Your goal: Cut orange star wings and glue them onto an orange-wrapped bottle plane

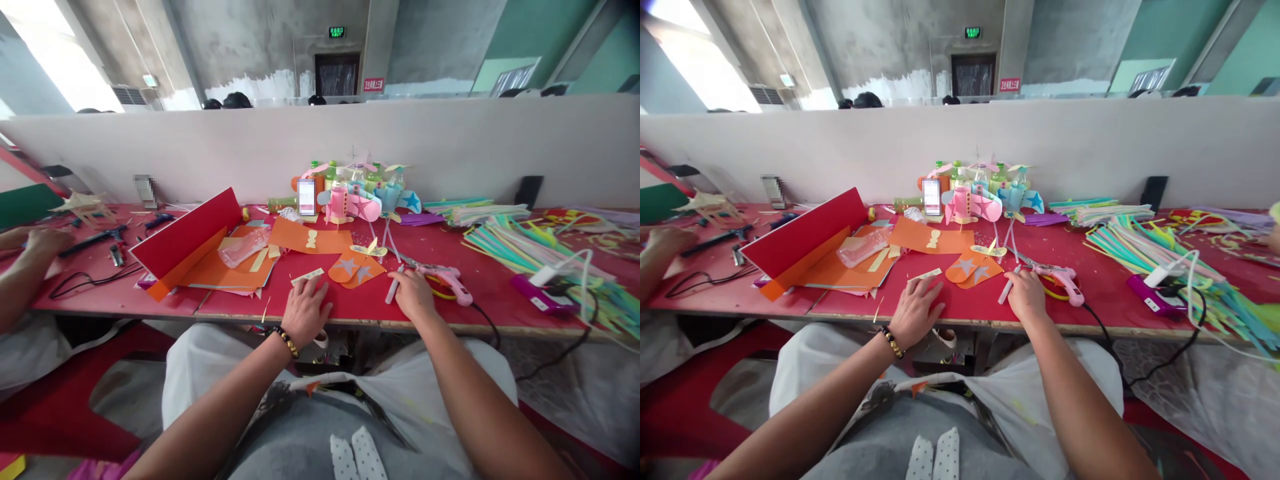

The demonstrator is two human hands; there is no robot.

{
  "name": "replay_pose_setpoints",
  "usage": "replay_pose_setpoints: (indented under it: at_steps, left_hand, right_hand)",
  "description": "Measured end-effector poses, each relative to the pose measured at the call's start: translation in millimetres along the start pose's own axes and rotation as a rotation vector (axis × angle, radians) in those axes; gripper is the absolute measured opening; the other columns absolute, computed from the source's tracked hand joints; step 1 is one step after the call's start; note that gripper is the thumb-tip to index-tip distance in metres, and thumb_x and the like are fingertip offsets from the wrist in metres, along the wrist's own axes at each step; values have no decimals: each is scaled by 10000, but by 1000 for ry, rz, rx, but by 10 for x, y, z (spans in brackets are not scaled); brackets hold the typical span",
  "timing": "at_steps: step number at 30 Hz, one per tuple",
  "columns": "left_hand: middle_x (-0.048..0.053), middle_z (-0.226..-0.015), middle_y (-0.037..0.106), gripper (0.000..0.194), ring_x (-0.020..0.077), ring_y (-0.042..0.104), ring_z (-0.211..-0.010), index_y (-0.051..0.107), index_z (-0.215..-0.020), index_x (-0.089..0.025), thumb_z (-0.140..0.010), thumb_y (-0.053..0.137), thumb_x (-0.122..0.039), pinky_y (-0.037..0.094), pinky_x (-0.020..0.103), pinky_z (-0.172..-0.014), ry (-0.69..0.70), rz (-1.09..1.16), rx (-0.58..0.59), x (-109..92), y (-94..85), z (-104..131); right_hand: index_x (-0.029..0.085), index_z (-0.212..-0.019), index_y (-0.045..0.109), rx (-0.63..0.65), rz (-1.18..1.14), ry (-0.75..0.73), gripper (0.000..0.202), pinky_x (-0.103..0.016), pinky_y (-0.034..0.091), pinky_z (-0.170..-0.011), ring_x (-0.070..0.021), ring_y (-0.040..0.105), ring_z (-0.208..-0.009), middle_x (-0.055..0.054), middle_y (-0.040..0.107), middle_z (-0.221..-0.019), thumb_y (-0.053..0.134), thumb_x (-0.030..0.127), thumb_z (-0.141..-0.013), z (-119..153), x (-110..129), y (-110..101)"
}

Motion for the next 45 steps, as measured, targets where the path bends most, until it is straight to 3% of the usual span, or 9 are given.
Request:
replay_pose_setpoints:
  at_steps: [3,7,13,21,30,34,41,45]
  left_hand:
    - [77,-1444,442,423,324,371,-1281,543,-1316,-269,-918,496,-403,400,502,-1021,79,31,50,-162,124,-156]
    - [60,-1459,439,430,360,363,-1294,555,-1307,-289,-930,457,-471,396,546,-1015,68,35,112,-268,242,-354]
    - [51,-1421,493,375,320,417,-1252,583,-1248,-219,-943,460,-400,406,523,-1025,69,38,140,-291,230,-464]
    - [62,-1396,515,360,281,415,-1245,571,-1258,-195,-933,495,-329,418,468,-1043,146,127,115,-188,61,-105]
    - [83,-1396,518,381,277,431,-1223,564,-1295,-163,-933,494,-261,421,462,-1061,179,198,32,-8,19,252]
    - [69,-1390,527,374,275,440,-1204,590,-1284,-223,-919,506,-225,437,478,-1033,216,245,24,88,-23,373]
    - [53,-1332,582,333,255,454,-1202,639,-1229,-256,-922,516,-221,439,444,-1024,240,371,-27,196,-38,506]
    - [55,-1178,671,293,219,514,-1118,659,-1179,-236,-937,494,-219,461,392,-984,133,448,-116,193,-55,435]
  right_hand:
    - [201,-1081,731,7,-2,-3,411,-367,403,-898,-266,557,-915,-102,665,-898,450,53,-820,-1,9,-16]
    - [205,-1109,722,19,2,-2,422,-364,412,-867,-272,554,-923,-105,668,-916,452,59,-819,0,21,-35]
    - [204,-1123,718,38,8,11,426,-368,407,-857,-280,547,-935,-116,665,-936,462,62,-813,-3,34,-47]
    - [214,-1130,711,63,8,51,413,-350,394,-870,-273,540,-980,-101,664,-966,471,80,-821,-3,49,-52]
    - [205,-1166,706,68,4,80,415,-356,409,-849,-283,544,-1001,-111,665,-993,489,120,-822,0,69,-81]
    - [202,-1154,713,49,-5,79,402,-354,417,-838,-280,543,-982,-112,657,-964,491,139,-825,-6,59,-84]
    - [191,-974,742,34,-7,36,283,-377,398,-887,-279,508,-997,-107,630,-995,522,344,-884,-128,152,-99]
    - [196,-884,721,125,22,49,248,-448,365,-907,-317,464,-1067,-114,622,-1030,608,411,-834,-270,241,-99]
Point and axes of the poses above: each hand's wrist, its own z-axis away from the middle knuckle, its own y-axis out of the palm, x = y × z, the point moved 1 cm from there along -z, towards the middle knuckle
